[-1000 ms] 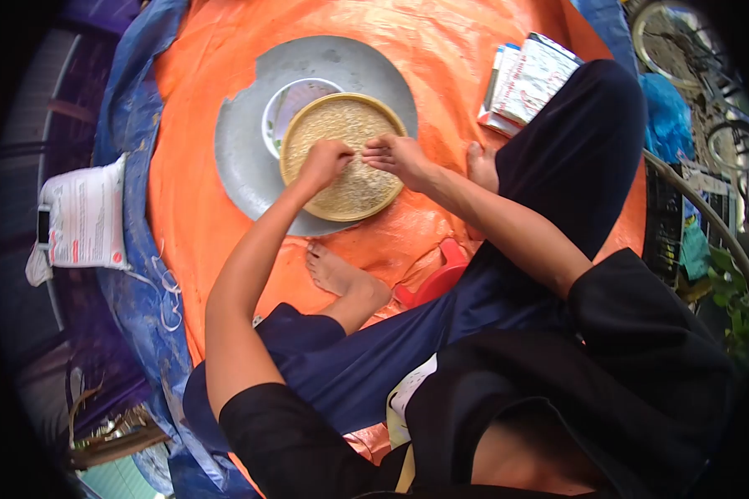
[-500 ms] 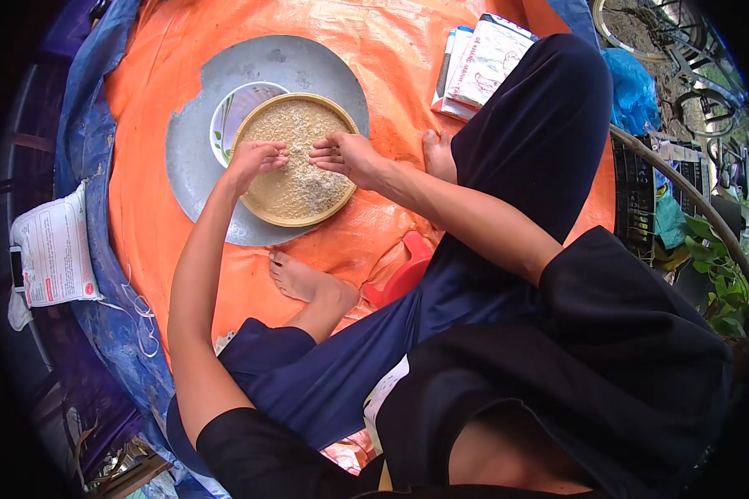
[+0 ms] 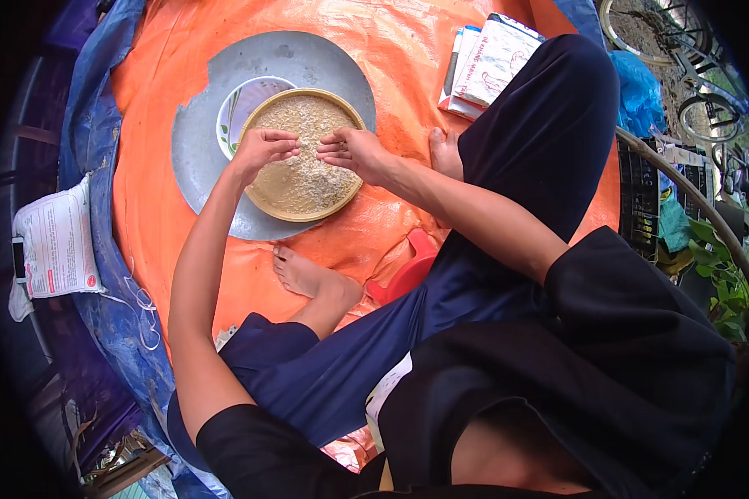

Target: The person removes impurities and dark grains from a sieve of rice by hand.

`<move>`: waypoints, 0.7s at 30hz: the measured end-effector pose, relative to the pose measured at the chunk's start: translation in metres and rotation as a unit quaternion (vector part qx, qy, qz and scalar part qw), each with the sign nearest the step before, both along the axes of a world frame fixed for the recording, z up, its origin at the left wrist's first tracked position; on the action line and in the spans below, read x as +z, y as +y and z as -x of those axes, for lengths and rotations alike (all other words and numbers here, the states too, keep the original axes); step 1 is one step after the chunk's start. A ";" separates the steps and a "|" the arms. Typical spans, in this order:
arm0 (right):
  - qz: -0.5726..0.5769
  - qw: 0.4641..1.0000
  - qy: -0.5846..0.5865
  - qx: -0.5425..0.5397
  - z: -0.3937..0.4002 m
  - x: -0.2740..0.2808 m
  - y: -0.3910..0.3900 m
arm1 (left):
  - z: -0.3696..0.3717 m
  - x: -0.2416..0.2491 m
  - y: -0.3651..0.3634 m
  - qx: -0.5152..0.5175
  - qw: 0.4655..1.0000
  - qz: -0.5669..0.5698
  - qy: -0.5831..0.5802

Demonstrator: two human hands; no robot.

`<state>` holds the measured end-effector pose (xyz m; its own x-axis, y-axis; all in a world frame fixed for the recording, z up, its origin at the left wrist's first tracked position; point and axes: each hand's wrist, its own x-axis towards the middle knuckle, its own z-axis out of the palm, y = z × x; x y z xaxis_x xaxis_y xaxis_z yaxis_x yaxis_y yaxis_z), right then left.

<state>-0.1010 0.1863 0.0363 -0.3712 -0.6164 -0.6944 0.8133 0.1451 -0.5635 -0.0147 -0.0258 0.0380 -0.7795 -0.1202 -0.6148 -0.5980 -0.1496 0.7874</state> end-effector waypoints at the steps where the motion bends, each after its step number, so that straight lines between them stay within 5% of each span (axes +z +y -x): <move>1: -0.002 1.000 0.001 -0.001 0.000 0.000 0.000 | 0.002 0.005 0.003 -0.006 1.000 -0.004 0.003; 19: 0.075 0.996 -0.048 -0.032 0.002 -0.005 -0.001 | 0.027 0.041 0.029 -0.116 0.985 0.127 0.034; 21: 0.079 0.995 -0.057 -0.038 0.002 0.000 0.000 | 0.024 0.044 0.025 -0.175 0.947 0.271 0.013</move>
<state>-0.1029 0.1861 0.0361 -0.3456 -0.6937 -0.6319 0.8784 -0.0024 -0.4778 -0.0390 -0.0010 0.0821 -0.8434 -0.1452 -0.5173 -0.5166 0.4839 0.7064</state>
